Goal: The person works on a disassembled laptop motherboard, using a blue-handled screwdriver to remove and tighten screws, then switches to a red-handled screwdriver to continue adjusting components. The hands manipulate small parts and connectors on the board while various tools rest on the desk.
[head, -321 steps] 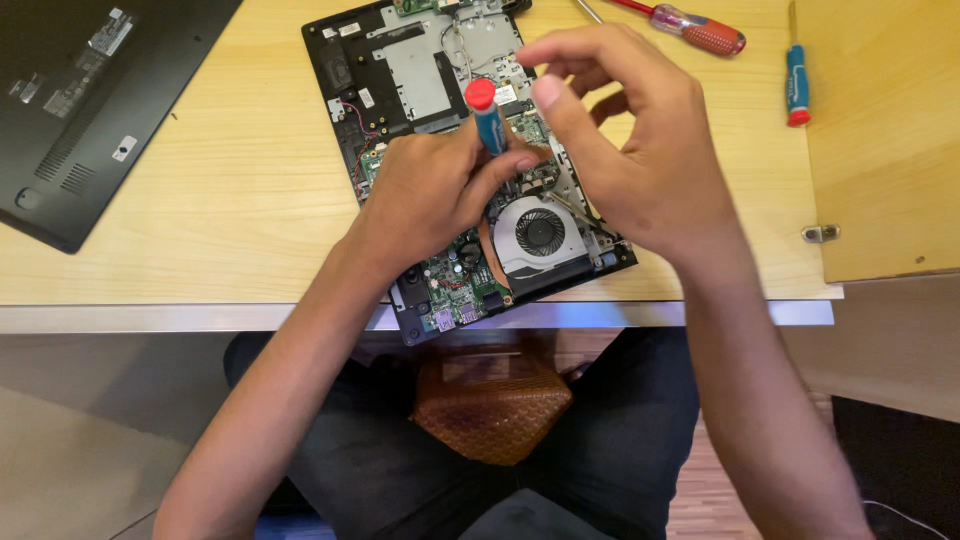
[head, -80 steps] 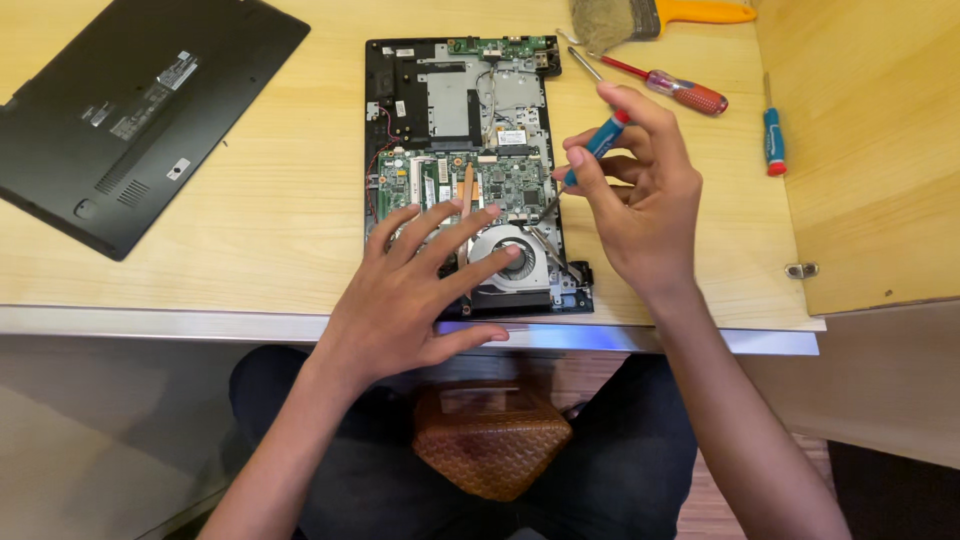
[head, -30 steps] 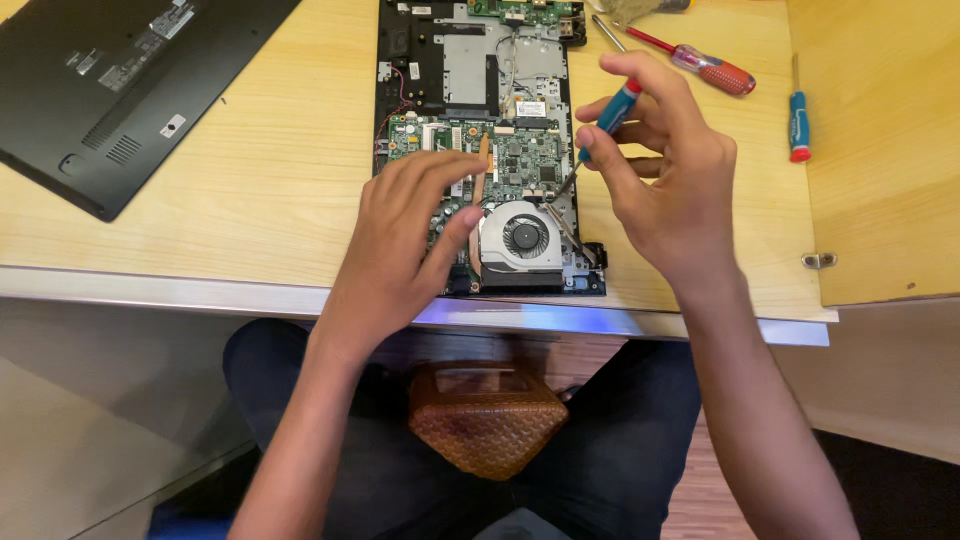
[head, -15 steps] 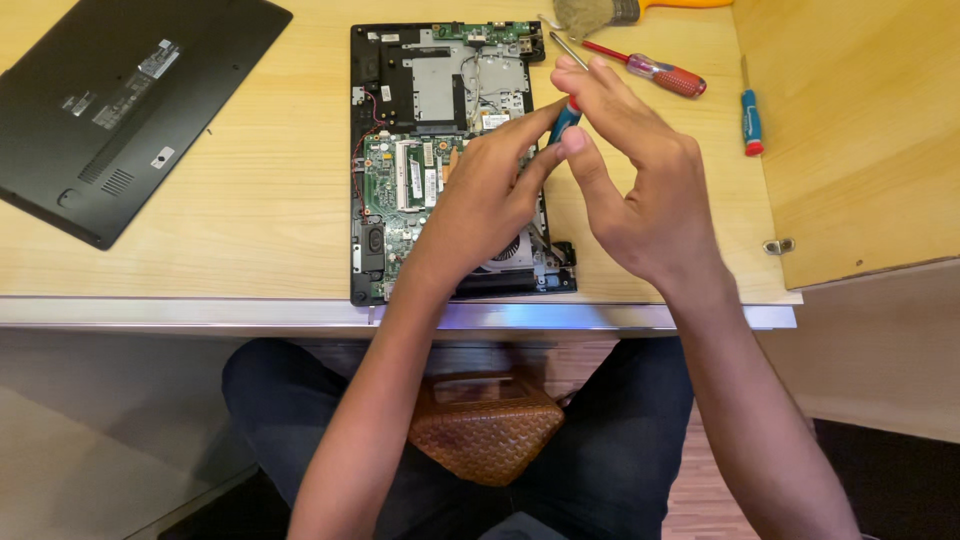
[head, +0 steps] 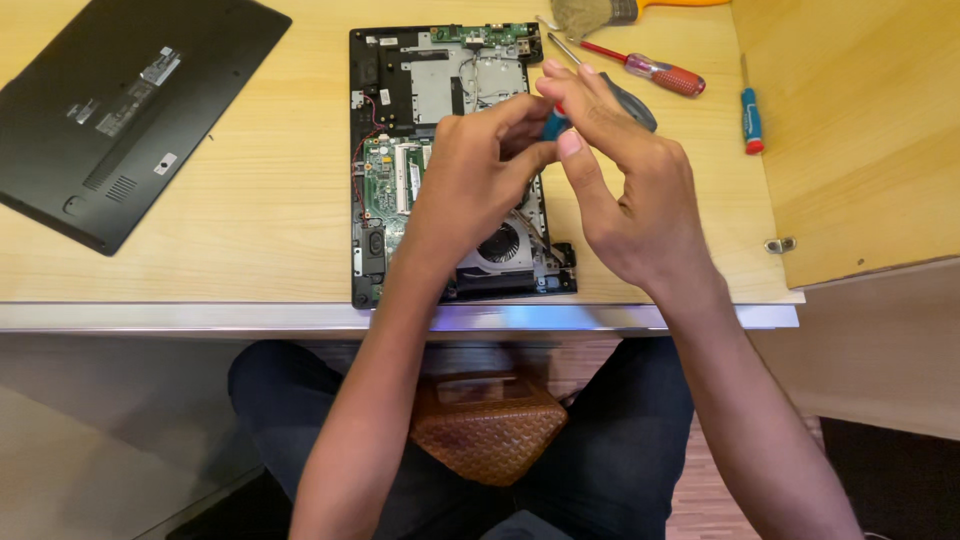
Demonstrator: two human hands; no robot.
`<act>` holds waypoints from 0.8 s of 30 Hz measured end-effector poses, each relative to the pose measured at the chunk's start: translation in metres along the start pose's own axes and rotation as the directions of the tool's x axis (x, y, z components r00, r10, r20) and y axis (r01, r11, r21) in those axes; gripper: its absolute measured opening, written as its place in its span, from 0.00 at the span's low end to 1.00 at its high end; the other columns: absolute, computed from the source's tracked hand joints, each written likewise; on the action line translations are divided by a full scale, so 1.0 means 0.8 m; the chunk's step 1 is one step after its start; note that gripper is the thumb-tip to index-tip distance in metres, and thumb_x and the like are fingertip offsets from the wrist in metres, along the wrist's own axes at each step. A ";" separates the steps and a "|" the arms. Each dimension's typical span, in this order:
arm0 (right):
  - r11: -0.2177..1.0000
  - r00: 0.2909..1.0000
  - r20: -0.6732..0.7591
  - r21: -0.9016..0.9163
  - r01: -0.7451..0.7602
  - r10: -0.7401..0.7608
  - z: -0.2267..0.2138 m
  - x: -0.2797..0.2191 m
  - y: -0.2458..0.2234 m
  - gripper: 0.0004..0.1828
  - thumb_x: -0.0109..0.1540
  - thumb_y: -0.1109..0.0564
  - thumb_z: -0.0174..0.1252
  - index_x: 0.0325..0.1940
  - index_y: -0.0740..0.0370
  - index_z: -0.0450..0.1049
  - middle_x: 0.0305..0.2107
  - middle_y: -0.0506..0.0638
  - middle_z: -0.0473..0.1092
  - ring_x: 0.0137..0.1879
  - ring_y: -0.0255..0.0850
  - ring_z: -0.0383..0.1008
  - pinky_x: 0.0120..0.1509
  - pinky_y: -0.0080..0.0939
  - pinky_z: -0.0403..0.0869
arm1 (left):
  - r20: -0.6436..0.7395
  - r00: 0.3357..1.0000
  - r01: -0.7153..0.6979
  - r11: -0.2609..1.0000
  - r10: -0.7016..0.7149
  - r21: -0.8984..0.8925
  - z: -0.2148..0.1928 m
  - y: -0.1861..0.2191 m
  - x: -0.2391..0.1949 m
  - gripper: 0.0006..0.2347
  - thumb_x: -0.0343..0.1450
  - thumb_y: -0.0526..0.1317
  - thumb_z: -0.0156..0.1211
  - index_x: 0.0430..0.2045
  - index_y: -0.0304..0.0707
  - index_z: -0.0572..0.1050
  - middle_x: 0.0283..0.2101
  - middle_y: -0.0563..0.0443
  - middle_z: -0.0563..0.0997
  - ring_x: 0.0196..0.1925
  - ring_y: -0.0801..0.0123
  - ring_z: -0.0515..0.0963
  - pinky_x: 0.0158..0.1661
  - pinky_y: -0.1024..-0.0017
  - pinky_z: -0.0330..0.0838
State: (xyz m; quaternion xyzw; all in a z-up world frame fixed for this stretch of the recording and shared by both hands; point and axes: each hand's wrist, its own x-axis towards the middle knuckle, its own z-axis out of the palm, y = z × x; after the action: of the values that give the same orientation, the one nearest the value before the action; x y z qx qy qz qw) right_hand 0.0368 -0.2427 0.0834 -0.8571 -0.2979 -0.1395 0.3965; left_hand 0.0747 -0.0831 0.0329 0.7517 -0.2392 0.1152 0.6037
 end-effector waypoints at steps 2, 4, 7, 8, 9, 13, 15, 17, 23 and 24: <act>1.000 1.000 0.009 0.015 -0.001 0.001 0.002 0.002 -0.004 0.21 0.74 0.59 0.40 0.70 0.67 0.66 0.68 0.62 0.65 0.80 0.61 0.55 0.81 0.53 0.60 | -0.114 0.993 -0.011 0.991 0.026 0.134 0.007 0.003 -0.002 0.09 0.69 0.36 0.65 0.35 0.36 0.69 0.33 0.51 0.78 0.36 0.69 0.77 0.42 0.73 0.72; 1.000 1.000 0.020 0.025 -0.002 0.001 0.005 0.003 -0.008 0.21 0.74 0.59 0.39 0.70 0.68 0.66 0.68 0.62 0.65 0.80 0.61 0.55 0.81 0.53 0.60 | -0.223 0.972 -0.009 0.965 0.070 0.262 0.007 0.002 -0.003 0.14 0.67 0.39 0.68 0.24 0.43 0.62 0.21 0.59 0.70 0.20 0.75 0.66 0.27 0.76 0.65; 1.000 1.000 0.030 0.003 -0.003 0.003 0.012 0.007 -0.011 0.21 0.74 0.58 0.42 0.70 0.65 0.68 0.69 0.57 0.64 0.80 0.57 0.57 0.81 0.51 0.61 | 0.055 0.998 0.006 0.971 -0.020 0.240 -0.008 0.005 -0.008 0.13 0.67 0.29 0.57 0.45 0.32 0.70 0.31 0.44 0.76 0.29 0.59 0.71 0.31 0.63 0.65; 1.000 1.000 0.017 0.004 -0.019 0.019 0.011 0.006 -0.009 0.21 0.75 0.56 0.40 0.69 0.64 0.68 0.67 0.57 0.66 0.79 0.58 0.58 0.79 0.50 0.62 | 0.122 0.989 0.064 0.987 -0.083 0.147 -0.011 0.013 -0.012 0.07 0.73 0.38 0.51 0.41 0.36 0.69 0.29 0.49 0.72 0.28 0.66 0.67 0.30 0.66 0.62; 0.999 0.999 0.004 0.004 -0.036 0.036 0.011 0.006 -0.007 0.22 0.75 0.55 0.37 0.69 0.63 0.69 0.66 0.57 0.68 0.79 0.59 0.59 0.78 0.50 0.63 | 0.193 0.971 0.129 0.990 -0.138 0.057 -0.015 0.021 -0.016 0.10 0.78 0.46 0.45 0.36 0.39 0.67 0.26 0.53 0.68 0.27 0.72 0.63 0.30 0.69 0.58; 0.981 0.996 0.035 -0.176 -0.076 0.083 0.030 0.002 0.018 0.28 0.75 0.49 0.36 0.36 0.61 0.81 0.63 0.53 0.71 0.75 0.53 0.64 0.66 0.50 0.69 | 0.204 0.978 0.066 0.996 -0.054 -0.053 -0.029 0.001 -0.016 0.06 0.78 0.37 0.53 0.31 0.39 0.70 0.27 0.60 0.69 0.30 0.78 0.64 0.34 0.77 0.61; 0.990 0.998 -0.018 -0.126 -0.064 0.062 0.043 -0.008 0.040 0.22 0.74 0.54 0.42 0.66 0.66 0.72 0.61 0.59 0.72 0.71 0.55 0.70 0.76 0.49 0.65 | 0.164 0.971 0.147 0.977 -0.172 0.155 -0.030 -0.002 -0.013 0.09 0.77 0.40 0.55 0.26 0.40 0.76 0.22 0.58 0.73 0.23 0.76 0.65 0.28 0.76 0.59; 0.995 0.991 -0.110 -0.052 -0.083 0.077 0.026 0.006 0.038 0.24 0.74 0.51 0.39 0.64 0.67 0.73 0.59 0.60 0.74 0.64 0.52 0.74 0.66 0.48 0.70 | 0.166 0.972 0.143 0.978 -0.169 0.154 -0.026 0.009 -0.011 0.09 0.77 0.41 0.56 0.27 0.39 0.74 0.22 0.58 0.73 0.24 0.76 0.65 0.30 0.74 0.59; 0.979 0.976 0.075 -0.025 -0.204 0.205 0.007 0.088 -0.018 0.27 0.71 0.36 0.30 0.57 0.55 0.65 0.43 0.53 0.74 0.49 0.47 0.74 0.52 0.48 0.67 | 0.177 0.980 0.042 0.967 -0.088 0.249 -0.011 0.004 -0.011 0.08 0.74 0.36 0.55 0.25 0.31 0.72 0.26 0.44 0.82 0.23 0.57 0.71 0.30 0.63 0.62; 0.944 0.924 0.236 -0.215 -0.251 0.300 0.010 0.107 -0.025 0.30 0.68 0.33 0.28 0.49 0.51 0.69 0.31 0.49 0.73 0.42 0.50 0.75 0.44 0.54 0.65 | 0.161 0.985 0.009 0.956 -0.059 0.295 -0.008 -0.002 -0.008 0.07 0.72 0.32 0.54 0.23 0.26 0.74 0.25 0.33 0.81 0.23 0.45 0.78 0.29 0.54 0.63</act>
State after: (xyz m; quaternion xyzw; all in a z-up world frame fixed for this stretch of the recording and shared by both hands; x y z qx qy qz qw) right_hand 0.0913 -0.1923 0.1311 -0.9339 -0.2104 0.0077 0.2890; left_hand 0.0709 -0.0750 0.0300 0.8438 -0.2564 0.0752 0.4654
